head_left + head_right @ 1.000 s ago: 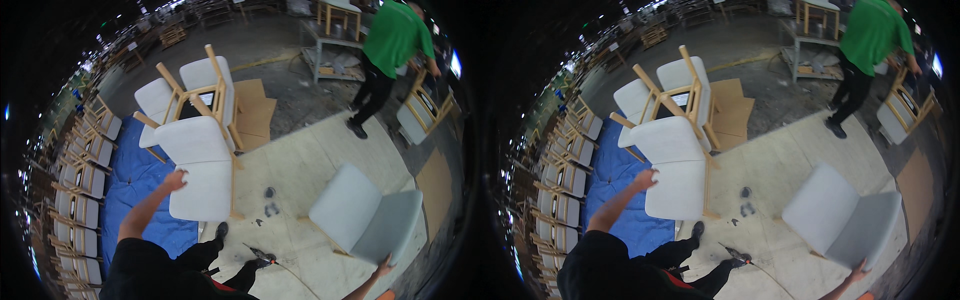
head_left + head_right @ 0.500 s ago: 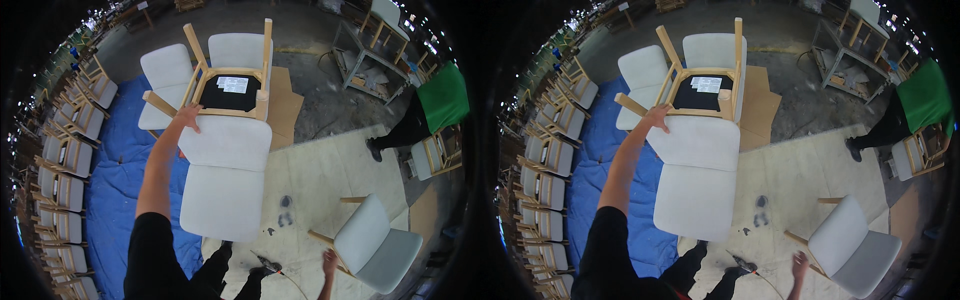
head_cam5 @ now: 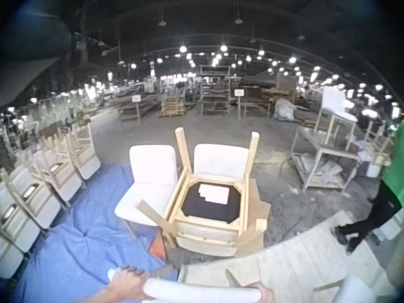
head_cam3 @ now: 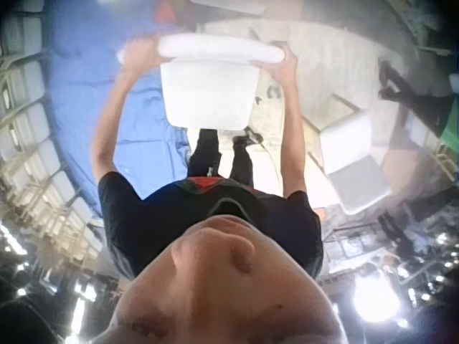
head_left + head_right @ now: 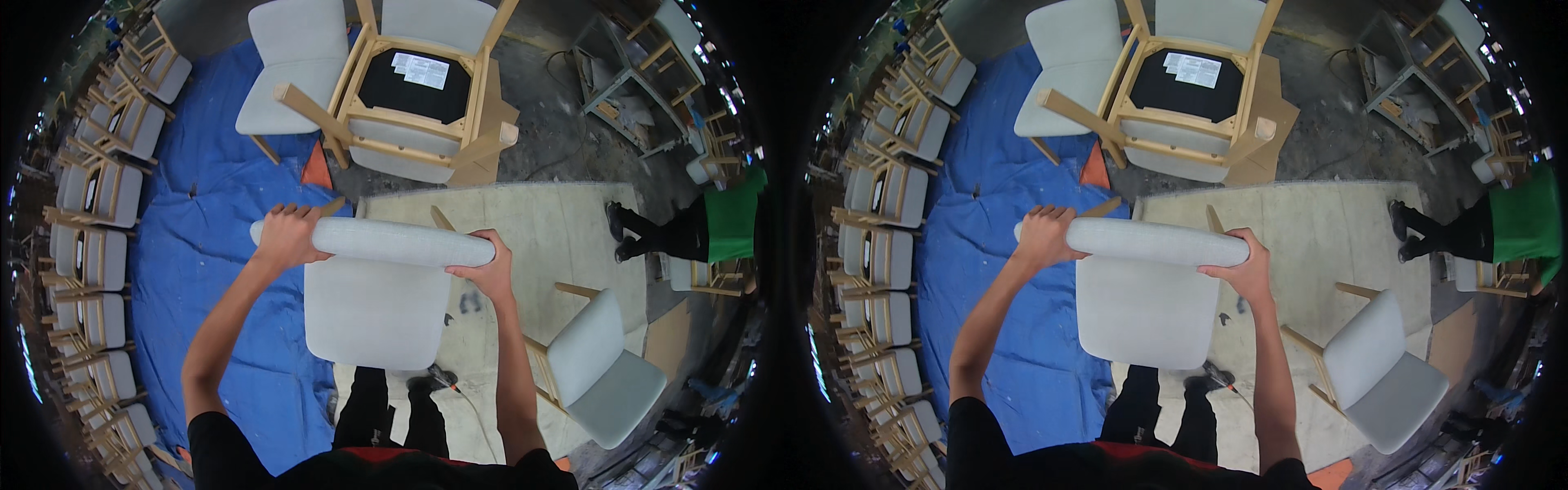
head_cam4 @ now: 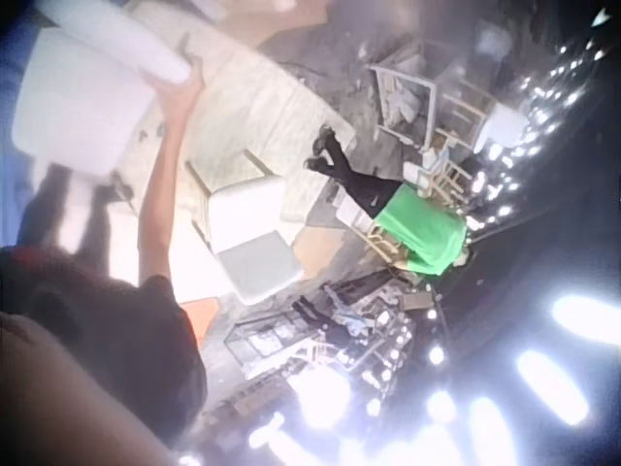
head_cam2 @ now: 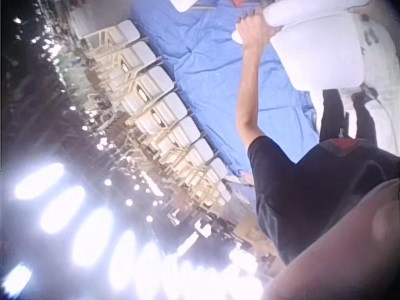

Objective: The person assembles chairs by attaching white cushioned seats to wooden frames using a power drill. They repeatedly flip chairs upside down, drive screws into the underside, and place finished units on a blue tarp.

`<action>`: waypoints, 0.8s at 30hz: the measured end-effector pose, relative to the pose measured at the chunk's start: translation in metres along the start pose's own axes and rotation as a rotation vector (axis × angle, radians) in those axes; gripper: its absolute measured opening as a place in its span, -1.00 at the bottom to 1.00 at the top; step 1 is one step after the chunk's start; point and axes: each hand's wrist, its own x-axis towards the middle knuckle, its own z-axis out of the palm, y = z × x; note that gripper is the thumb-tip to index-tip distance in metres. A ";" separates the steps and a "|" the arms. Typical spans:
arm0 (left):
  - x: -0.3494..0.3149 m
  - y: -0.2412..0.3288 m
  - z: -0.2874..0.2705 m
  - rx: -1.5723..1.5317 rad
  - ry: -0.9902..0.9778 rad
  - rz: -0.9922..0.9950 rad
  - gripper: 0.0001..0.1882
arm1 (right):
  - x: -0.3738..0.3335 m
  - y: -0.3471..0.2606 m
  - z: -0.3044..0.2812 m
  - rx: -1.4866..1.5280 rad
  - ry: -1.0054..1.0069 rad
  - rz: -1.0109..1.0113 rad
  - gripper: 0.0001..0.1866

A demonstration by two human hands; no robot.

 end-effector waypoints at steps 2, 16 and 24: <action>-0.030 0.008 -0.011 0.019 -0.044 -0.048 -0.40 | -0.009 -0.006 0.001 0.001 -0.100 -0.005 -0.28; -0.226 0.063 -0.061 0.139 0.003 -0.450 -0.42 | 0.010 -0.079 0.083 0.124 -0.500 -0.316 -0.28; -0.292 0.049 -0.071 0.128 0.105 -0.988 -0.41 | 0.018 -0.124 0.240 0.146 -0.421 -0.497 -0.16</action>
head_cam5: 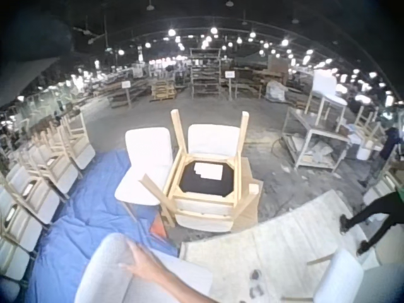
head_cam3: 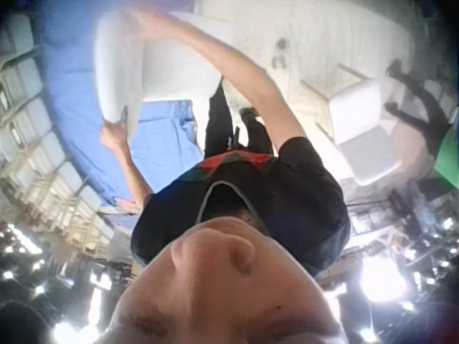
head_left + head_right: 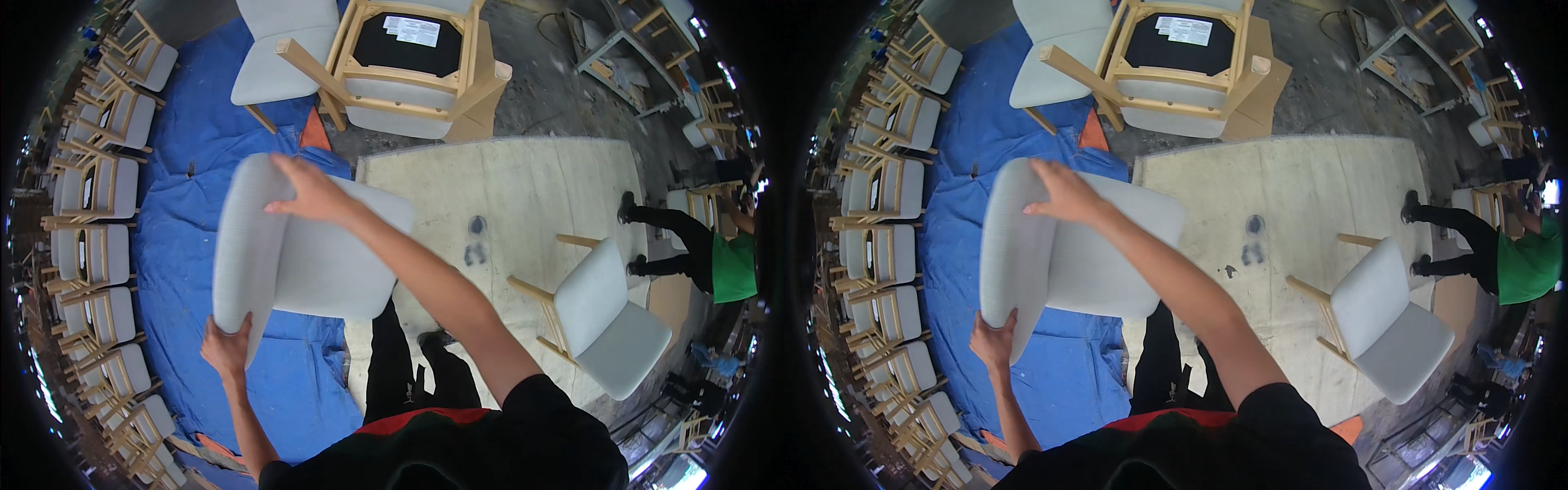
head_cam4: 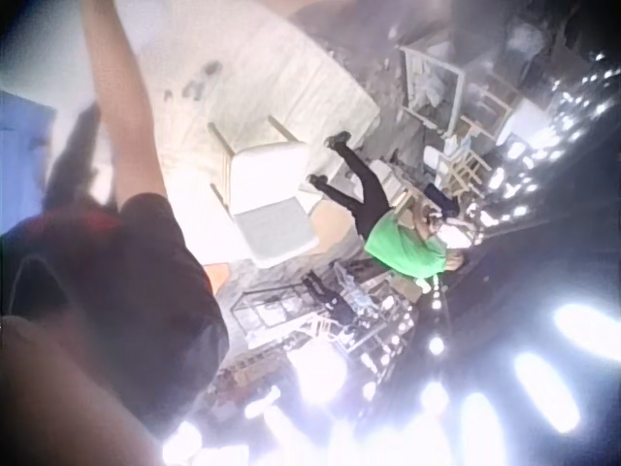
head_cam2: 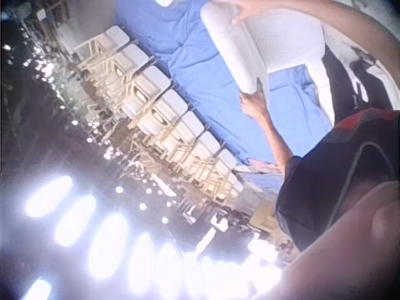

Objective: The person assembles chairs by attaching white cushioned seats to wooden frames using a power drill. They repeatedly flip chairs upside down, drive screws into the underside, and place finished units on a blue tarp.

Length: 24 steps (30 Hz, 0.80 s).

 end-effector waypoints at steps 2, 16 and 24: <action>0.010 -0.026 0.004 -0.090 0.075 -0.044 -0.41 | -0.026 -0.002 0.023 -0.007 -0.012 0.042 -0.26; 0.086 -0.212 0.073 0.072 -0.113 -0.378 -0.26 | -0.616 0.152 -0.016 -0.499 -0.252 1.198 -0.35; 0.085 -0.373 0.149 0.257 -0.369 -0.877 -0.09 | -0.704 0.242 -0.001 -0.312 -0.327 1.392 -0.39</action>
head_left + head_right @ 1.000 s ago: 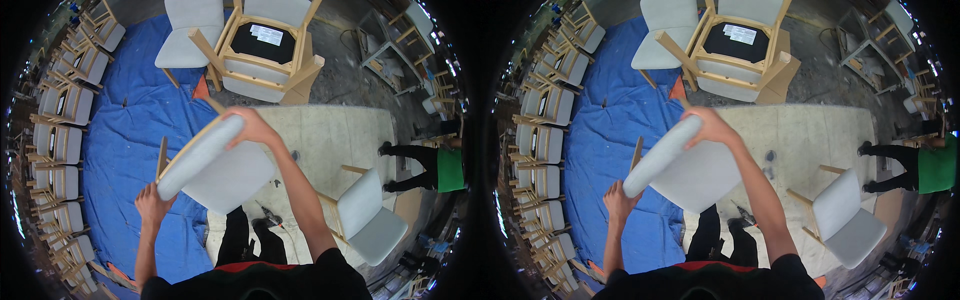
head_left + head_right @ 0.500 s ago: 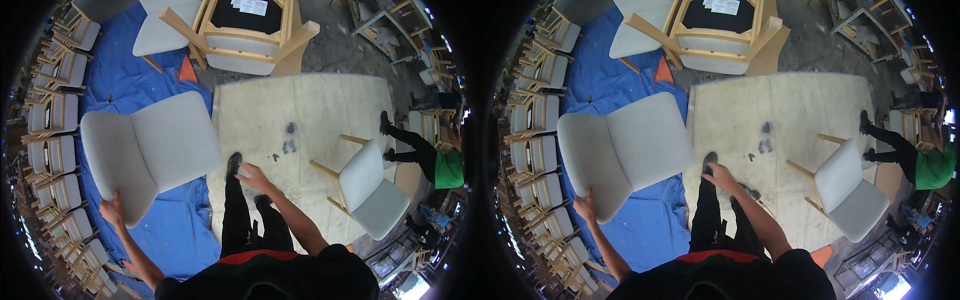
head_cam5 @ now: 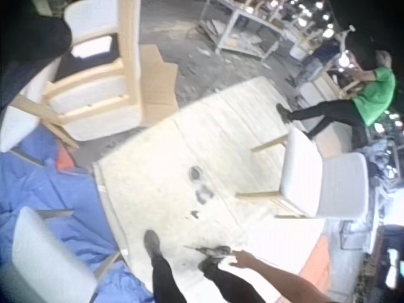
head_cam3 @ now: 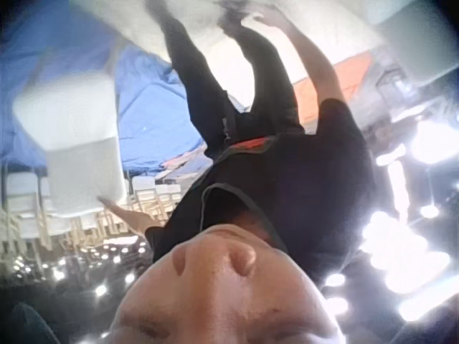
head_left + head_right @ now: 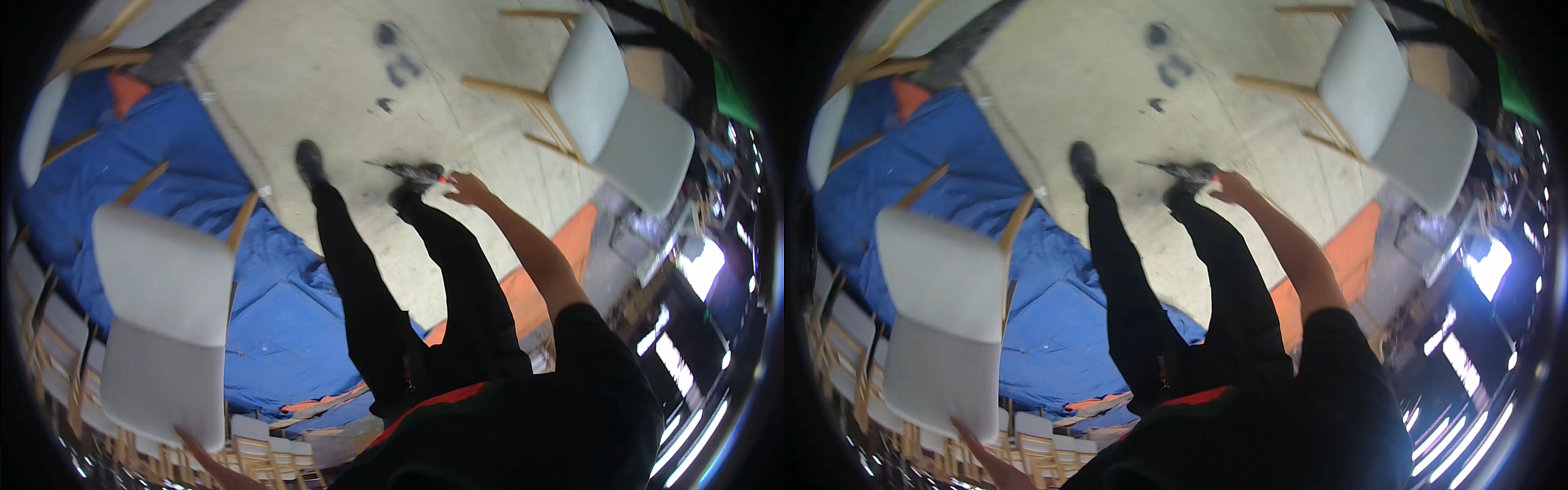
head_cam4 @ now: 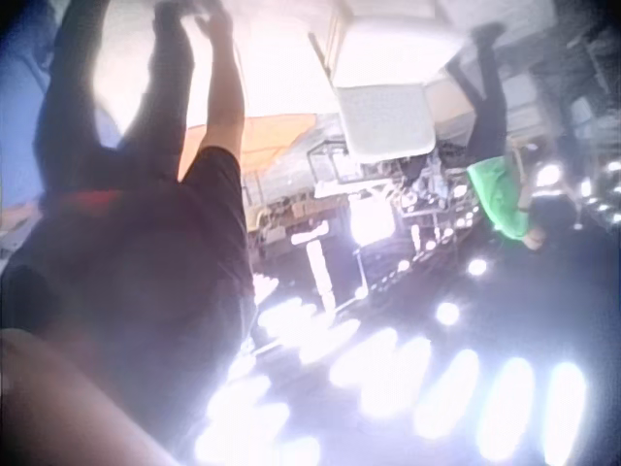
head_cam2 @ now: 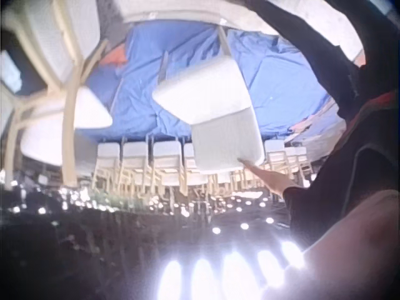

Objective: The person assembles chairs by attaching white cushioned seats to wooden frames using a power drill. They repeatedly flip chairs upside down, drive screws into the underside, and place finished units on a blue tarp.

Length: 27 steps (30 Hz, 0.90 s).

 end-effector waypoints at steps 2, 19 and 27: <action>-0.002 0.016 0.062 0.018 -0.089 0.047 -0.14 | 0.024 0.034 0.036 0.120 0.135 -0.131 -0.41; -0.297 0.043 0.156 -0.200 -0.027 0.850 -0.42 | 0.021 -0.075 0.055 0.685 0.276 -0.157 -0.58; -0.504 0.280 0.130 -1.479 -1.122 0.298 -0.34 | 0.063 -0.154 -0.096 0.808 0.248 -0.087 -0.55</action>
